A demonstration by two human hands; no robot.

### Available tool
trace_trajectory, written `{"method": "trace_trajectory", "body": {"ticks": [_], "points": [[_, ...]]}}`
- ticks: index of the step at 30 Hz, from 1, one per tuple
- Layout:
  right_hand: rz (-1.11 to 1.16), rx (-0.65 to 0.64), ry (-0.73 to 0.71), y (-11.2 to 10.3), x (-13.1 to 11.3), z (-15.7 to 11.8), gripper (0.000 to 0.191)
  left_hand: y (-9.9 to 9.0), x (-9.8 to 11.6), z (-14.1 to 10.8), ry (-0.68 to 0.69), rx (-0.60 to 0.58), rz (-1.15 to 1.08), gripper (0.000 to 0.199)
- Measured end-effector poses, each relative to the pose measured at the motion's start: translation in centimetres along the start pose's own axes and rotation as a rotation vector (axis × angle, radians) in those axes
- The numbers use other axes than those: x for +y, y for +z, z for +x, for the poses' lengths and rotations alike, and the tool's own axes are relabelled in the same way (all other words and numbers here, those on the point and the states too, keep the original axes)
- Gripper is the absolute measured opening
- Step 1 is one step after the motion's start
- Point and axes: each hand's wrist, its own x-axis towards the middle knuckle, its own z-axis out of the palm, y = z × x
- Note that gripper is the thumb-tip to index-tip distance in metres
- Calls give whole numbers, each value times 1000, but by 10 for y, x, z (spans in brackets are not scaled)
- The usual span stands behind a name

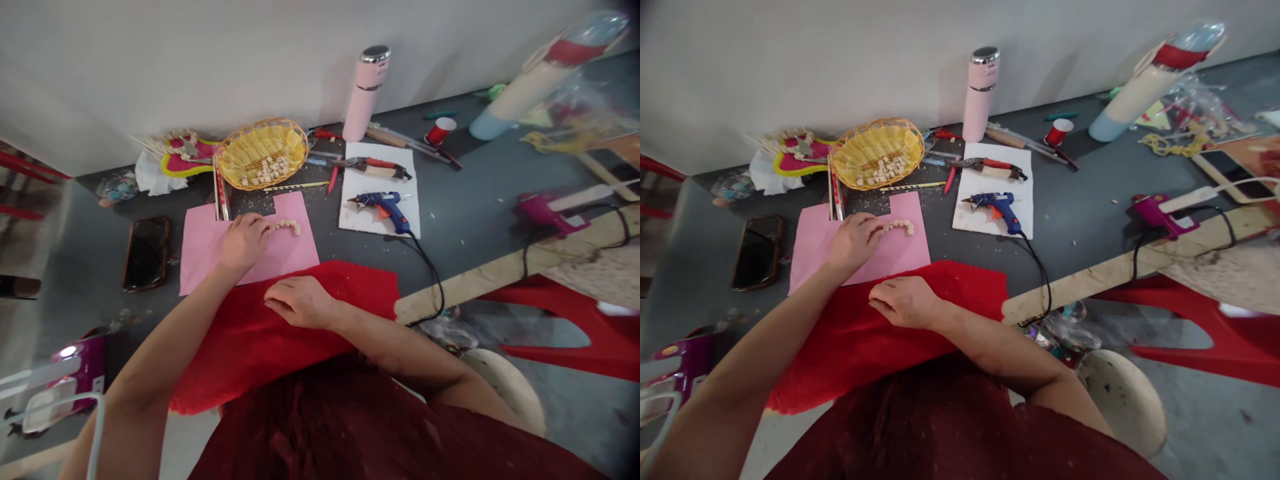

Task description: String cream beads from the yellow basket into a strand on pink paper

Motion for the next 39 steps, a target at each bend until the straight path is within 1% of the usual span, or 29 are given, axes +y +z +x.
{"method": "trace_trajectory", "body": {"ticks": [11, 23, 30, 33, 39], "points": [[-6, -11, 3, 1, 1, -1, 15, -4, 3, 0, -15, -41, -28, 27], [-18, -20, 6, 0, 0, -1, 16, -5, 4, 1, -23, -40, -19, 28], [-7, -23, 7, 0, 1, -1, 16, -13, -6, 1, 19, -1, -51, 29], [-14, -22, 6, 1, 1, -2, 16, -15, -9, 1, 13, -12, -53, 27], [-26, -21, -1, 2, 1, -2, 15, -9, -3, 1, -12, -45, -47, 26]]}}
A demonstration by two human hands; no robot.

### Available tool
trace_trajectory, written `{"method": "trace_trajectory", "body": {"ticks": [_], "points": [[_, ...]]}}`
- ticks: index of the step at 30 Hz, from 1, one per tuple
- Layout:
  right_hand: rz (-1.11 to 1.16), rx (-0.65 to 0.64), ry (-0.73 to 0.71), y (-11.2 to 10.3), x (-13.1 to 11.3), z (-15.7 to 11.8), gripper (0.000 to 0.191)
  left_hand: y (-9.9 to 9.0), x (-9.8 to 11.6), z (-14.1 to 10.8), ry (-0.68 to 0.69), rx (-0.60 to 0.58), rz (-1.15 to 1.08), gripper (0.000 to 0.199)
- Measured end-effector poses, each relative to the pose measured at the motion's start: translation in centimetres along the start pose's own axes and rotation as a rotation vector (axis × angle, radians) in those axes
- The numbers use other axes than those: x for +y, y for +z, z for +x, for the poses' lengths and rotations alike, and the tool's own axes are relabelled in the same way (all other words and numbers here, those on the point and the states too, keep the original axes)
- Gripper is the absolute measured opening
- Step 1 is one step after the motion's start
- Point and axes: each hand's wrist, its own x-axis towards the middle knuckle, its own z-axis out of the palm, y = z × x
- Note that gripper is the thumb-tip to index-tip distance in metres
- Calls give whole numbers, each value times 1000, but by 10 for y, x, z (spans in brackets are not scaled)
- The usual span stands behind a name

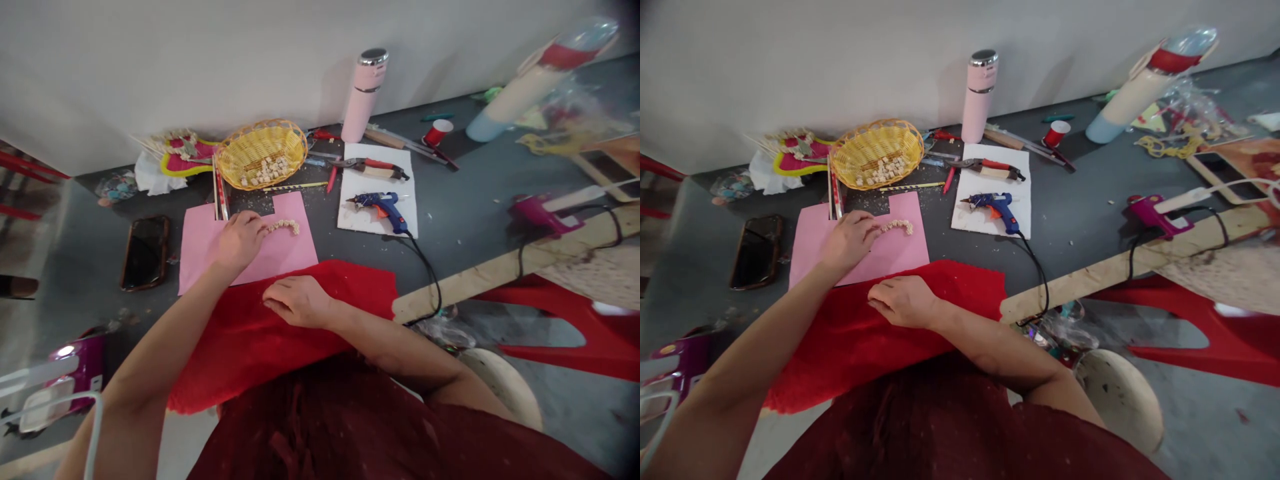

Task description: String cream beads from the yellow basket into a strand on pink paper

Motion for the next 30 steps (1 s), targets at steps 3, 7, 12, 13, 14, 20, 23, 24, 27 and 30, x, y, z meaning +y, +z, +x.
{"method": "trace_trajectory", "body": {"ticks": [3, 7, 12, 13, 14, 20, 23, 24, 27, 30], "points": [[-5, -5, 6, 0, 0, 0, 15, 2, 3, 0, -9, 8, 14, 24], [-5, -7, 8, 0, 0, 0, 15, 2, 6, 1, -28, 5, 26, 23], [-10, -13, 12, -1, -2, 1, 15, 4, 7, 2, -31, 8, 30, 25], [-12, -14, 13, -1, -2, 1, 15, 4, 7, 2, -27, 8, 28, 25], [-13, -14, 14, -2, -2, 1, 15, 4, 7, 2, -22, 10, 24, 25], [-7, -22, 10, -2, -1, 1, 16, -7, -1, 1, 19, 46, -5, 27], [-8, -20, 15, -2, -1, 1, 16, -21, -6, -7, 12, 73, 7, 27], [-10, -17, 14, -2, -1, 1, 16, -26, -7, -12, 3, 77, 17, 27], [-18, -12, 3, -2, -1, 1, 16, -38, -7, -37, -15, 65, 35, 27], [-33, -13, -5, -3, -1, 1, 14, -46, 0, -76, 7, 17, 37, 29]]}}
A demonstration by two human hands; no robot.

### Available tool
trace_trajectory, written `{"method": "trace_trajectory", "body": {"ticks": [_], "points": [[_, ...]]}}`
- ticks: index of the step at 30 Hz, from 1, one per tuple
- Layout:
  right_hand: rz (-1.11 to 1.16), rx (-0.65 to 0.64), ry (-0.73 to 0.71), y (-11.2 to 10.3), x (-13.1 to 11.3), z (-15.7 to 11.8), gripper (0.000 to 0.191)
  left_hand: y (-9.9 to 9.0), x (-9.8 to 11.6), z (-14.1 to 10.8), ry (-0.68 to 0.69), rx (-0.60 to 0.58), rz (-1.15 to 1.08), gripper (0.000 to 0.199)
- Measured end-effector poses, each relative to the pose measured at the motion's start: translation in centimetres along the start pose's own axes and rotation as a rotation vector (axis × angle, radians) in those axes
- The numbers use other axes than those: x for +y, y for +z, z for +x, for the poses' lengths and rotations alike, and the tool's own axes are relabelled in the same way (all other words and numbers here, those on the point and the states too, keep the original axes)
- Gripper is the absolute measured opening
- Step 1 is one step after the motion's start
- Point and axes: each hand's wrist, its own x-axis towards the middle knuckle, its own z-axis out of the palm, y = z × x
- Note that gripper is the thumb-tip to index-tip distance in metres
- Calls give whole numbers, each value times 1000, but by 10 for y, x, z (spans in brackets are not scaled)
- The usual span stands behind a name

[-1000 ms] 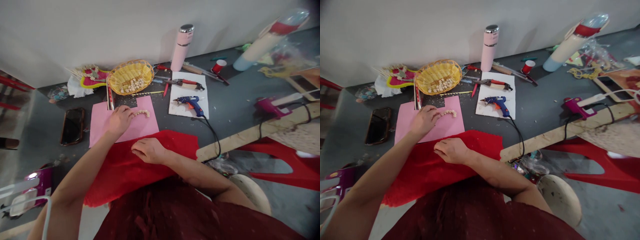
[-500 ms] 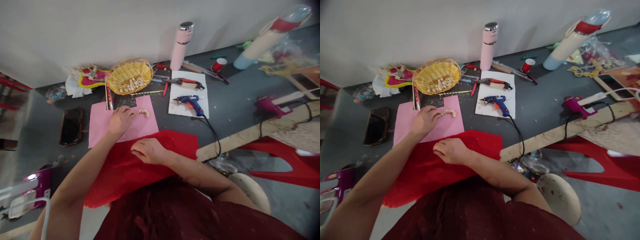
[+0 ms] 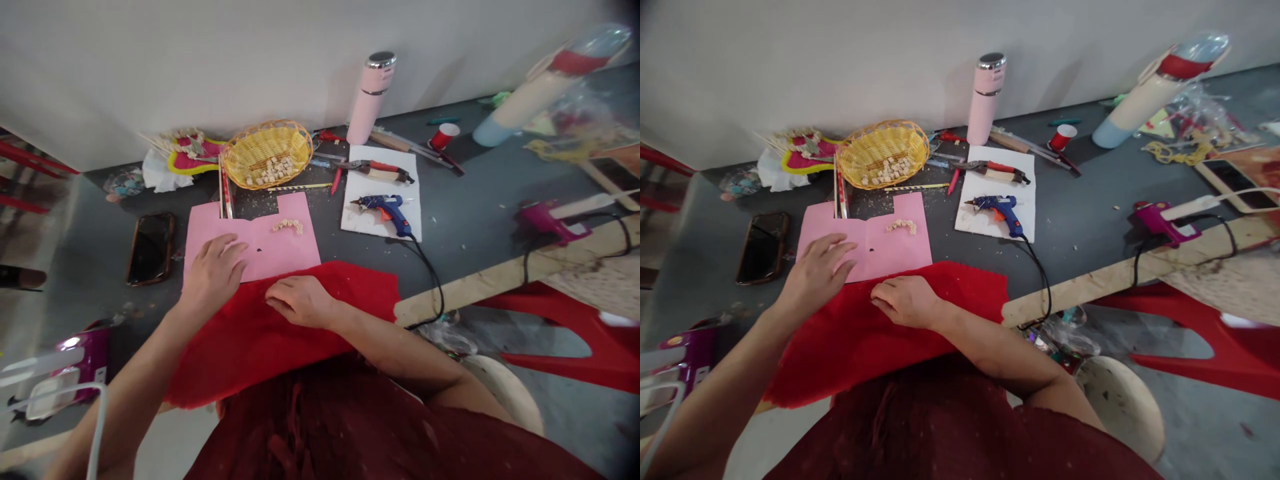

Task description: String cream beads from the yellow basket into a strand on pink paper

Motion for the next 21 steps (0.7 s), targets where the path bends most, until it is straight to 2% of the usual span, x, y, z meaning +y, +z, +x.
{"method": "trace_trajectory", "body": {"ticks": [5, 10, 14, 21], "points": [[-2, 6, -2, 2, 0, 0, 13, -3, 17, -66, -6, -32, 6, 40], [-16, 35, 0, 3, -1, -1, 14, 2, 19, -108, 15, -3, 12, 59], [22, 73, -3, 3, -2, -2, 14, 10, 15, -123, 39, 45, 28, 59], [8, 99, 23, 6, -4, 1, 12, 22, 10, -128, -59, 182, -9, 45]]}}
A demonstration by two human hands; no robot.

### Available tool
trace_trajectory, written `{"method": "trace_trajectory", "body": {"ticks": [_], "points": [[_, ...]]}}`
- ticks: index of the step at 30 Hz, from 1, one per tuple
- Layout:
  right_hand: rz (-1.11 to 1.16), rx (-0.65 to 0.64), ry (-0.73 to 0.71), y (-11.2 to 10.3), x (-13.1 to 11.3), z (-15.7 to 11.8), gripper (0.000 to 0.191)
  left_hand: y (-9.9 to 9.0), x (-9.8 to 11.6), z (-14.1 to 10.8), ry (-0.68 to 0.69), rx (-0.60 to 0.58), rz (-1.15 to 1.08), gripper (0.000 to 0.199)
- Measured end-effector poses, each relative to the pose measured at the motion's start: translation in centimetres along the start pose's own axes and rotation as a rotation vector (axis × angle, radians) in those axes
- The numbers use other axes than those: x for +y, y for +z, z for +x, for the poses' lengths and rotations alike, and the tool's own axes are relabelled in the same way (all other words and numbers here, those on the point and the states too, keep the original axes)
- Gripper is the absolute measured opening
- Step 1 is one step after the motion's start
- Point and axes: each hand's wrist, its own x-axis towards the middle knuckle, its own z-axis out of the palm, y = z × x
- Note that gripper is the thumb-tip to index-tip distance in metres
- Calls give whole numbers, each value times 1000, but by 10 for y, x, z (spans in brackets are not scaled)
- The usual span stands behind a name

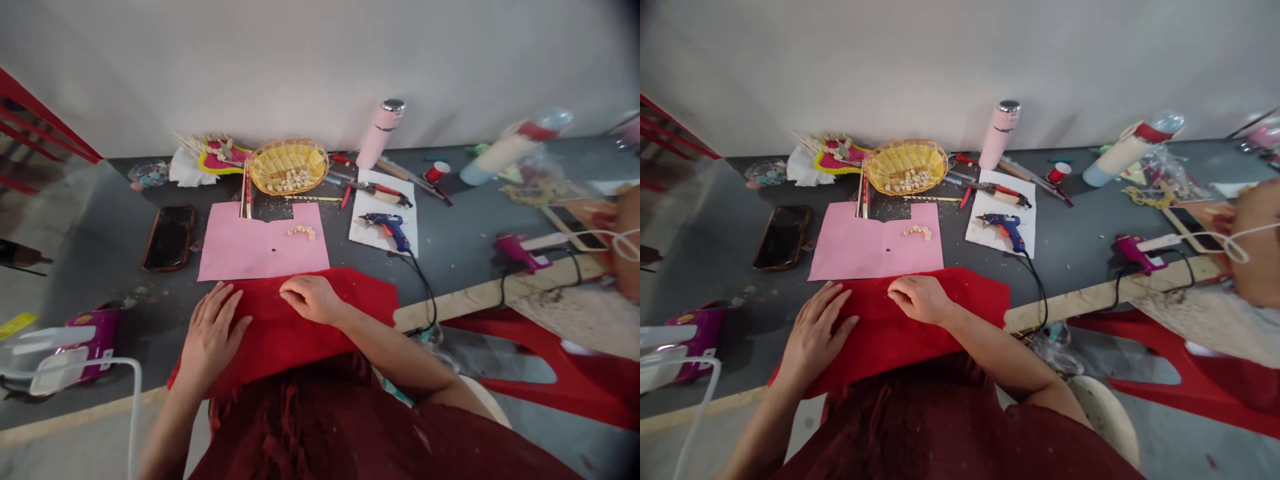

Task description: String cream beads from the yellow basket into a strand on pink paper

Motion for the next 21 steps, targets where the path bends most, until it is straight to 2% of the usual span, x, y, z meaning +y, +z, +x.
{"method": "trace_trajectory", "body": {"ticks": [10, 15, 21], "points": [[1, 17, 11, 0, -1, -1, 13, 3, 0, 0, -31, 11, -1, 39], [51, 36, -9, -5, -2, -3, 11, 2, 2, -2, -36, 12, -3, 52], [69, 16, 22, -8, -9, -3, 9, -1, 7, -3, -15, -63, -9, 51]]}}
